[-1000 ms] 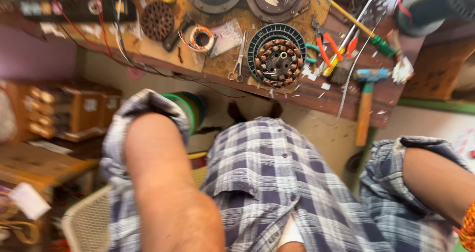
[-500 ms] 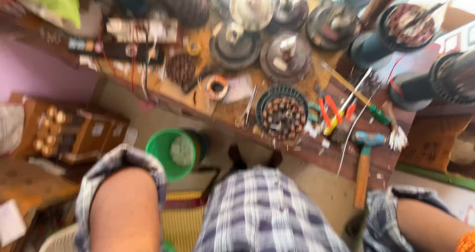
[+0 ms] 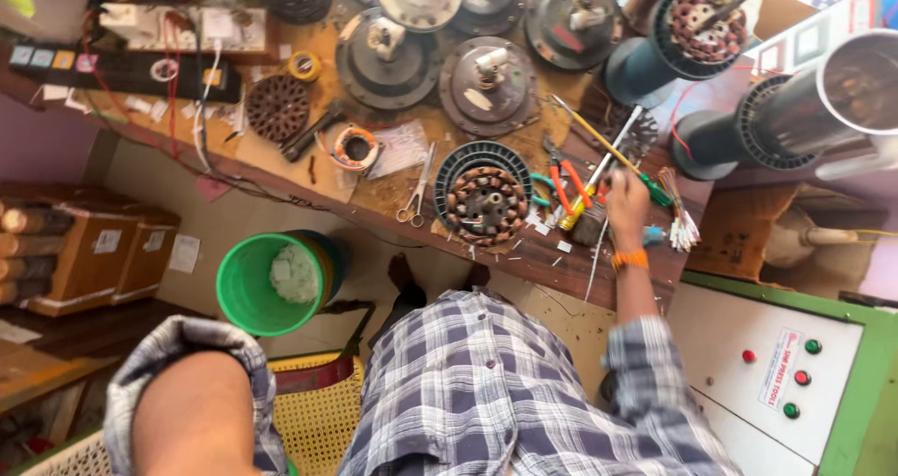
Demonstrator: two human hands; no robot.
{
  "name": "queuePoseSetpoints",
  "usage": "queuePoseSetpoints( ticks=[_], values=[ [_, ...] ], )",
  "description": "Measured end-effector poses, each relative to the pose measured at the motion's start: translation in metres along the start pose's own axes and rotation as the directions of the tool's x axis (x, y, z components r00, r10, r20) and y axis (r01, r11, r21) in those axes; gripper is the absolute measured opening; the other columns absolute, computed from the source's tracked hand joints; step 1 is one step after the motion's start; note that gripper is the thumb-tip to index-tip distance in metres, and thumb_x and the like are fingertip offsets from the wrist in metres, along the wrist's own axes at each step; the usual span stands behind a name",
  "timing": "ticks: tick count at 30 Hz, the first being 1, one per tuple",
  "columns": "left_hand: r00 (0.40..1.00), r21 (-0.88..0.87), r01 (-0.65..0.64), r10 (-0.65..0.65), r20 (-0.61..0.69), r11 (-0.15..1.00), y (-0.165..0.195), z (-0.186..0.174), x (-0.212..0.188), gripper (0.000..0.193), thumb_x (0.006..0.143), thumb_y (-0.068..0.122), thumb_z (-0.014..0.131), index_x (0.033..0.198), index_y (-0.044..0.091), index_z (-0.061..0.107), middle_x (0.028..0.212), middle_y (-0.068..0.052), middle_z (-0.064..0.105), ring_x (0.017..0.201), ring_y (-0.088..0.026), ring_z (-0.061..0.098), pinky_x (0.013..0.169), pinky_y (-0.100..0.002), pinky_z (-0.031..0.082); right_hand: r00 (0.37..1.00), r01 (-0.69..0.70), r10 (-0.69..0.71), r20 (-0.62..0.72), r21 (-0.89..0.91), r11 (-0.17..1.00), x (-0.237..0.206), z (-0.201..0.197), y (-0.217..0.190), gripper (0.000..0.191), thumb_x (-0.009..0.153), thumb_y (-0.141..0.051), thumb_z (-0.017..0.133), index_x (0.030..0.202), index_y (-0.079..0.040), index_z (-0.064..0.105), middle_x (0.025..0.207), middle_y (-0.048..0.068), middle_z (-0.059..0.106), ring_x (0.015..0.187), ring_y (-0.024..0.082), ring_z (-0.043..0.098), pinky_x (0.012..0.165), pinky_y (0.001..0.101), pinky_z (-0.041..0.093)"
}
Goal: The person works on a motor stator at a cluttered workbench, using pliers and a screwdriver to adjust and trim copper windings. The person repeatedly rotates the stator and manipulates individual coils with tools.
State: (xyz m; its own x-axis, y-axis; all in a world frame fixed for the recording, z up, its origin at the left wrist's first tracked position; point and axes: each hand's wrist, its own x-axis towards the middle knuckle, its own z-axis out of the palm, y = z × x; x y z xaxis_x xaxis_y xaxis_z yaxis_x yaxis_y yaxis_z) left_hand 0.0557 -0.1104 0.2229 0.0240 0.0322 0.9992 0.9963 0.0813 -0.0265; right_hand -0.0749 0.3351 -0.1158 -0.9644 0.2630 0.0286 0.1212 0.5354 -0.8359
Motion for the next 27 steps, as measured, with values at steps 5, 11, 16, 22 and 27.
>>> queuePoseSetpoints(
  ticks=[5, 11, 16, 22, 27],
  values=[
    [0.933, 0.044, 0.360, -0.360, -0.013, 0.932, 0.011, 0.012, -0.035, 0.056, 0.105, 0.044, 0.057, 0.145, 0.022, 0.025, 0.113, -0.023, 0.067, 0.082, -0.023, 0.069, 0.072, -0.034, 0.061, 0.959, 0.112, -0.225, -0.173, -0.496, 0.861, 0.102, 0.017, -0.016, 0.026, 0.101, -0.034, 0.072, 0.098, -0.009, 0.078, 0.093, 0.020, 0.072, 0.088, 0.040, 0.068, 0.076, 0.0515, 0.052],
    [0.510, -0.032, 0.860, -0.858, 0.062, 0.509, 0.054, 0.042, -0.144, 0.064, 0.108, 0.048, 0.054, 0.156, 0.026, 0.016, 0.118, -0.025, 0.065, 0.081, -0.023, 0.068, 0.072, -0.035, 0.061, 0.974, 0.096, -0.212, -0.079, -0.705, 0.703, 0.121, 0.031, -0.028, 0.037, 0.082, -0.035, 0.086, 0.094, -0.004, 0.071, 0.100, 0.018, 0.070, 0.085, 0.042, 0.068, 0.068, 0.0537, 0.053],
    [0.423, 0.019, 0.906, -0.905, -0.050, 0.423, 0.090, 0.062, -0.191, 0.074, 0.108, 0.053, 0.048, 0.165, 0.030, 0.008, 0.121, -0.020, 0.067, 0.081, -0.017, 0.066, 0.071, -0.028, 0.056, 0.957, 0.078, -0.253, -0.144, -0.709, 0.701, 0.127, 0.044, -0.012, 0.022, 0.089, -0.024, 0.082, 0.092, -0.005, 0.071, 0.097, 0.016, 0.072, 0.084, 0.040, 0.069, 0.067, 0.0517, 0.053],
    [-0.037, 0.276, 0.960, -0.998, -0.045, -0.048, 0.059, 0.067, -0.188, 0.047, 0.106, 0.028, 0.062, 0.150, 0.023, 0.047, 0.116, -0.011, 0.070, 0.079, -0.019, 0.068, 0.076, -0.030, 0.056, 0.868, 0.221, -0.286, -0.406, -0.200, 0.955, 0.131, 0.026, 0.002, 0.009, 0.088, -0.012, 0.081, 0.093, -0.006, 0.077, 0.088, 0.006, 0.078, 0.078, 0.022, 0.075, 0.074, 0.0385, 0.059],
    [0.168, 0.707, 0.640, -0.953, 0.252, 0.300, 0.013, 0.083, -0.179, 0.062, 0.083, 0.022, 0.081, 0.140, 0.013, 0.058, 0.138, -0.012, 0.051, 0.118, -0.033, 0.055, 0.101, -0.044, 0.046, 0.991, 0.104, -0.109, 0.083, 0.061, 0.993, 0.096, 0.019, -0.006, 0.044, 0.086, -0.018, 0.085, 0.121, -0.001, 0.063, 0.091, 0.000, 0.066, 0.069, 0.010, 0.064, 0.057, 0.0293, 0.053]
  ],
)
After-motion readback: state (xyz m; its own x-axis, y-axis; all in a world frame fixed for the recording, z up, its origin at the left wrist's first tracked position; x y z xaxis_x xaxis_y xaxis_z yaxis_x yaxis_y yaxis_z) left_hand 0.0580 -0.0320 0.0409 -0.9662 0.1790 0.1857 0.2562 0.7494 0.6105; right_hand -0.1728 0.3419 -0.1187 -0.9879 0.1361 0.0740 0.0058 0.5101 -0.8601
